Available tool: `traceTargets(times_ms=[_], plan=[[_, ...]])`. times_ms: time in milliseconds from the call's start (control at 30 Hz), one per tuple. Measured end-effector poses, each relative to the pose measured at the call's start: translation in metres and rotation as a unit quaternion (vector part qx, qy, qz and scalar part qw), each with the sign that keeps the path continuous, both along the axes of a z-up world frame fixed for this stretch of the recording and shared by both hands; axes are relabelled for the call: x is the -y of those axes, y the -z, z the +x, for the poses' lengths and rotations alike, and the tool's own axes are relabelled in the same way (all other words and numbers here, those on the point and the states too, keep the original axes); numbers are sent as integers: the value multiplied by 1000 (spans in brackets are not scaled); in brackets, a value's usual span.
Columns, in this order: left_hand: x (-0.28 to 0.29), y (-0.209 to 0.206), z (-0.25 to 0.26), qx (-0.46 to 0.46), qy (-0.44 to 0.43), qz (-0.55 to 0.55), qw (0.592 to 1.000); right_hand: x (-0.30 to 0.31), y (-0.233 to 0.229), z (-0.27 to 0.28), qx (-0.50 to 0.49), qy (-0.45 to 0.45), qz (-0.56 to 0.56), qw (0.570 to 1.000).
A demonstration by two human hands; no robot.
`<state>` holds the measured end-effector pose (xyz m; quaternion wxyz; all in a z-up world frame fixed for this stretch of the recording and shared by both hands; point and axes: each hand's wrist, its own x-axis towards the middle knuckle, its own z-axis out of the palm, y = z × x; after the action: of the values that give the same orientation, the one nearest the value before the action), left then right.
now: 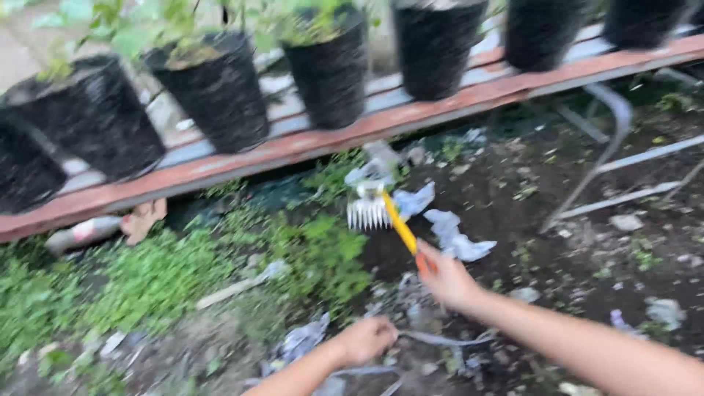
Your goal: Weeding a garden area and a potted plant using a hand rake.
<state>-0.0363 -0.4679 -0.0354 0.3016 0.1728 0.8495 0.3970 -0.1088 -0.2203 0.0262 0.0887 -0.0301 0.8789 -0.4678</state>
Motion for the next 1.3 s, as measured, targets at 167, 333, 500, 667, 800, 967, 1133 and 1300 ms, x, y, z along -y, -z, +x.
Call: traceTargets(times_ms=[167, 333, 500, 667, 800, 967, 1133, 1300], plan=[[69, 66, -14, 30, -137, 118, 983, 99, 63, -81, 88, 25, -6, 996], [126, 75, -11, 67, -328, 100, 937, 190, 218, -19, -52, 56, 78, 994], [159, 103, 11, -13, -403, 63, 913, 163, 206, 25, -23, 95, 131, 987], [166, 93, 12, -29, -463, 62, 884, 207, 116, 84, 104, 167, 66, 978], [155, 128, 18, 4, -485, 30, 874, 202, 150, 114, 50, 185, 42, 981], [111, 107, 32, 184, -417, 97, 885, 162, 264, 199, -238, 65, -88, 965], [70, 111, 57, 363, -313, 192, 856, 175, 231, 193, 138, 222, -290, 921], [51, 141, 46, 300, -330, 305, 841, 190, 195, 190, 162, 206, -295, 919]])
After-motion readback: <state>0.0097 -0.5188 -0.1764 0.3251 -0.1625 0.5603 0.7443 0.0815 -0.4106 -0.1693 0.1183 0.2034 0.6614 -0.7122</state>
